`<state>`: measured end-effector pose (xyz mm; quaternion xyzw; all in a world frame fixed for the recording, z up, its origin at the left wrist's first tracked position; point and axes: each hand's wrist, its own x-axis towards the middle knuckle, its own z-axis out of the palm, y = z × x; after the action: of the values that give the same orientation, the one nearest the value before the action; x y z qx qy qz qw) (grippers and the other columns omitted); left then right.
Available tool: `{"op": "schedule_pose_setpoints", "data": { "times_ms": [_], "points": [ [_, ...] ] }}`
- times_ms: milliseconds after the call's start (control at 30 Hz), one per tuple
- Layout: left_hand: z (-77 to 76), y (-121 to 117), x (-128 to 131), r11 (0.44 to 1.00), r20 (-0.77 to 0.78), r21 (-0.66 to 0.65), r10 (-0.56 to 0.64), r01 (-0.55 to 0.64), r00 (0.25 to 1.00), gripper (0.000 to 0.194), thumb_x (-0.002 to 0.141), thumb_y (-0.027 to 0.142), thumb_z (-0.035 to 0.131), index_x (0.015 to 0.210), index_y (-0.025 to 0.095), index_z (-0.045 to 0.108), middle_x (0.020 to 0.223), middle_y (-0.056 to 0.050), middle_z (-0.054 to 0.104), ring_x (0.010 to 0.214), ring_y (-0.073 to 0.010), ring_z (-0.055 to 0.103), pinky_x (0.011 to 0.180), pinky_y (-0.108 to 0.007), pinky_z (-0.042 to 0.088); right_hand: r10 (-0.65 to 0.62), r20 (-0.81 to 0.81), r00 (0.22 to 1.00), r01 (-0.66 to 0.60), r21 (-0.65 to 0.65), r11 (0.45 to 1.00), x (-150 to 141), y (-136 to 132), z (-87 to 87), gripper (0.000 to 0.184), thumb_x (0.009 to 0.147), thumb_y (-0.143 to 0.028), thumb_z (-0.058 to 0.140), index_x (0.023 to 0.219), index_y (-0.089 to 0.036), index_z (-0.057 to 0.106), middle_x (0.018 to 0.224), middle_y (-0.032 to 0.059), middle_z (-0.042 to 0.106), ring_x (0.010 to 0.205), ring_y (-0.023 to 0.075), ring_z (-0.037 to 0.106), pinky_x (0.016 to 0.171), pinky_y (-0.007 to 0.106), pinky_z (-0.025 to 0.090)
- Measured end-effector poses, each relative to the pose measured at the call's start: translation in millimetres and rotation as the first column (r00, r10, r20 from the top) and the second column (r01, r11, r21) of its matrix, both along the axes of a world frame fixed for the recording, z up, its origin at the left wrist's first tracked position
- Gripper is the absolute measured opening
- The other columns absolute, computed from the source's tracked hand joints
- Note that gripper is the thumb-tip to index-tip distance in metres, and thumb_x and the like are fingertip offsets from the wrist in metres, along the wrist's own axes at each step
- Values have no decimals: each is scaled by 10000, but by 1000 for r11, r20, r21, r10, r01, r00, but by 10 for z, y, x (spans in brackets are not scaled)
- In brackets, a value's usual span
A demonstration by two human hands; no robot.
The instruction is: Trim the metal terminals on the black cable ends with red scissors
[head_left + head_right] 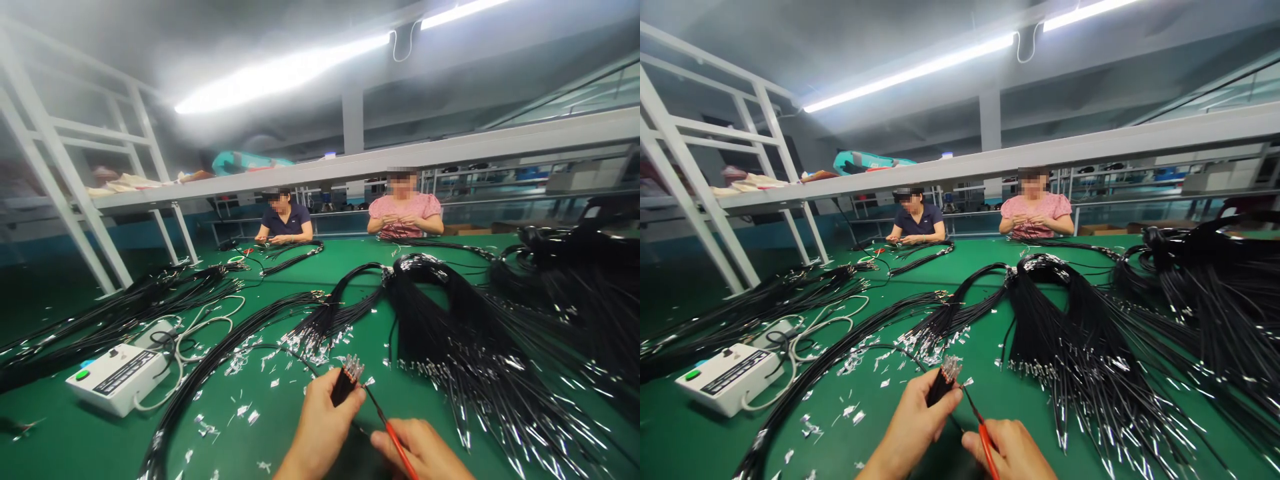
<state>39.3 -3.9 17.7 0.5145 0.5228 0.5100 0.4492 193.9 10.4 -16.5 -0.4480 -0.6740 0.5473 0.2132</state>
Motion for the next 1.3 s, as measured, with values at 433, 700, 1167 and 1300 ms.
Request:
{"op": "schedule_pose_setpoints", "data": {
  "times_ms": [433,700,1167,1300],
  "points": [
    [110,-39,-180,858,576,-100,-363,504,732,161,764,291,530,718,137,527,456,81,403,298,-3,218,299,-163,152,-6,-117,993,9,25,1000,66,75,17,331,668,-372,622,469,-187,432,352,-70,461,290,55,419,305,175,198],
    [-133,24,-17,912,172,-121,-369,391,913,271,738,401,560,680,146,491,484,47,507,279,-5,322,283,-145,207,-117,-415,902,107,-46,993,71,108,140,289,782,-437,491,764,-149,510,576,-3,630,316,48,506,278,135,211],
    [-219,17,97,942,141,-102,-304,320,942,277,664,397,630,645,146,514,501,50,514,277,-9,311,303,-180,172,-225,-482,847,131,-220,967,-13,51,56,153,671,-305,534,677,-167,470,457,-26,599,292,52,458,295,151,215],
    [-89,-16,37,833,288,-150,-479,533,829,294,715,397,561,658,110,587,473,33,492,298,-9,279,314,-189,125,-143,-522,841,90,-126,988,-31,35,77,166,694,-295,573,696,-153,487,485,-33,583,319,48,457,315,147,271]
  ]
}}
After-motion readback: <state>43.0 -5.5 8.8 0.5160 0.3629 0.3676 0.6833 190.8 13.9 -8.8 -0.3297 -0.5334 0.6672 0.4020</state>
